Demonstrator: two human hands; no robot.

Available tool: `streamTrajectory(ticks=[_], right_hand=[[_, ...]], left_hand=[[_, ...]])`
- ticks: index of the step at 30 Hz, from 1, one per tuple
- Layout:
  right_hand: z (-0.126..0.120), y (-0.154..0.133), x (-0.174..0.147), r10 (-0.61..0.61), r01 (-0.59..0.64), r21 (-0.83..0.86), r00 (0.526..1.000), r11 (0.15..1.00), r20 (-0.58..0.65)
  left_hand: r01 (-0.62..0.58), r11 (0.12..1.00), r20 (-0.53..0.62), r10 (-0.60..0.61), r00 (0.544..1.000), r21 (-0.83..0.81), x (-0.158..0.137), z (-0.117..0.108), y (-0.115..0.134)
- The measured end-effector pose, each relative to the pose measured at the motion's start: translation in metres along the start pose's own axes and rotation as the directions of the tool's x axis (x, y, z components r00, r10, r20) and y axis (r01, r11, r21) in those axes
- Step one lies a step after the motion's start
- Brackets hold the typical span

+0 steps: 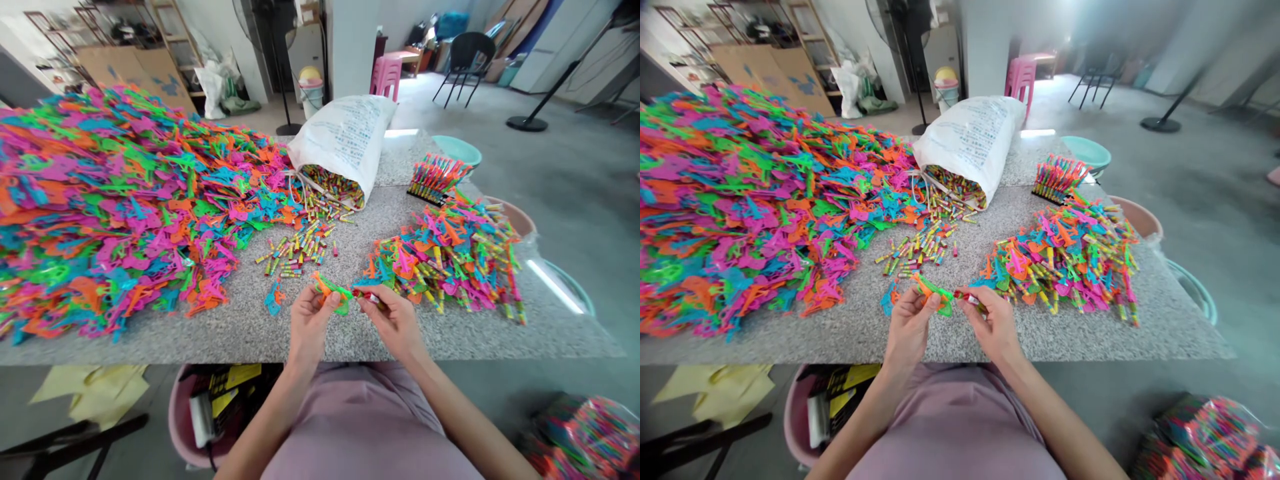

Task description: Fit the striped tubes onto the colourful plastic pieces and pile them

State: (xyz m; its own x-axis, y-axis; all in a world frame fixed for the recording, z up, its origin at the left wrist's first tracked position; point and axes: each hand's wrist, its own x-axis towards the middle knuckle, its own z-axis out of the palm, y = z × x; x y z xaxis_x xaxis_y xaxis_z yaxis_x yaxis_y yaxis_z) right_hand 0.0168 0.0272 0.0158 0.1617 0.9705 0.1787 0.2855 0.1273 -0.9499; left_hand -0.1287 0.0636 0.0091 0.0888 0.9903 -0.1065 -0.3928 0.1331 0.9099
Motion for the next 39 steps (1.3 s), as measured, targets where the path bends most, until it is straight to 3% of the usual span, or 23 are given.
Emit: streamTrajectory(ticks=[5, 16, 20, 22, 23, 24, 26, 28, 30, 32, 33, 35, 37, 39], right_hand=[[-0.003, -0.001, -0.002, -0.037, 0.036, -0.022, 0.999, 0.999, -0.022], [-0.001, 0.009, -0.003, -0.094, 0.103, -0.101, 0.991, 0.990, 0.095], [-0.016, 0.020, 0.004, -0.147, 0.165, -0.219, 0.984, 0.962, 0.098], [-0.041, 0.032, 0.016, -0.185, 0.165, -0.345, 0.982, 0.924, -0.027], [-0.057, 0.040, 0.024, -0.219, 0.140, -0.431, 0.966, 0.892, -0.139], [-0.072, 0.047, 0.032, -0.270, 0.110, -0.528, 0.934, 0.842, -0.236], [-0.094, 0.058, 0.047, -0.396, 0.061, -0.699, 0.857, 0.712, -0.328], [-0.095, 0.063, 0.054, -0.464, 0.079, -0.740, 0.822, 0.668, -0.331], [-0.072, 0.060, 0.050, -0.459, 0.167, -0.674, 0.842, 0.720, -0.282], [-0.034, 0.053, 0.037, -0.393, 0.262, -0.530, 0.907, 0.807, -0.150], [-0.013, 0.050, 0.030, -0.329, 0.287, -0.434, 0.944, 0.854, -0.025], [0.024, 0.045, 0.018, -0.202, 0.243, -0.263, 0.964, 0.934, 0.173], [0.048, 0.042, 0.015, -0.083, 0.122, -0.179, 0.974, 0.976, 0.209], [0.057, 0.039, 0.019, 0.007, 0.013, -0.116, 0.985, 0.993, 0.172]], left_hand=[[-0.018, 0.999, 0.015, 0.018, 1.000, 0.031, 0.002, 0.005, 0.004], [-0.076, 0.990, -0.008, 0.077, 0.997, 0.120, 0.000, 0.011, -0.007], [-0.076, 0.948, 0.120, 0.040, 0.992, 0.308, 0.012, -0.007, -0.020], [-0.121, 0.821, 0.094, 0.083, 0.992, 0.558, 0.026, -0.034, -0.023], [-0.121, 0.702, 0.017, 0.153, 0.988, 0.702, 0.034, -0.052, -0.023], [-0.080, 0.551, -0.075, 0.254, 0.964, 0.831, 0.041, -0.071, -0.022], [0.128, 0.273, -0.229, 0.377, 0.898, 0.953, 0.053, -0.109, -0.018], [0.288, 0.098, -0.303, 0.375, 0.876, 0.953, 0.058, -0.137, -0.015], [0.326, 0.047, -0.324, 0.322, 0.889, 0.944, 0.059, -0.149, -0.015], [0.271, 0.129, -0.297, 0.278, 0.913, 0.954, 0.055, -0.144, -0.017], [0.214, 0.213, -0.267, 0.258, 0.929, 0.953, 0.052, -0.136, -0.019], [0.058, 0.430, -0.163, 0.211, 0.964, 0.901, 0.044, -0.116, -0.021], [-0.063, 0.629, -0.054, 0.166, 0.985, 0.775, 0.035, -0.093, -0.020], [-0.110, 0.763, 0.035, 0.114, 0.993, 0.637, 0.026, -0.072, -0.015]])
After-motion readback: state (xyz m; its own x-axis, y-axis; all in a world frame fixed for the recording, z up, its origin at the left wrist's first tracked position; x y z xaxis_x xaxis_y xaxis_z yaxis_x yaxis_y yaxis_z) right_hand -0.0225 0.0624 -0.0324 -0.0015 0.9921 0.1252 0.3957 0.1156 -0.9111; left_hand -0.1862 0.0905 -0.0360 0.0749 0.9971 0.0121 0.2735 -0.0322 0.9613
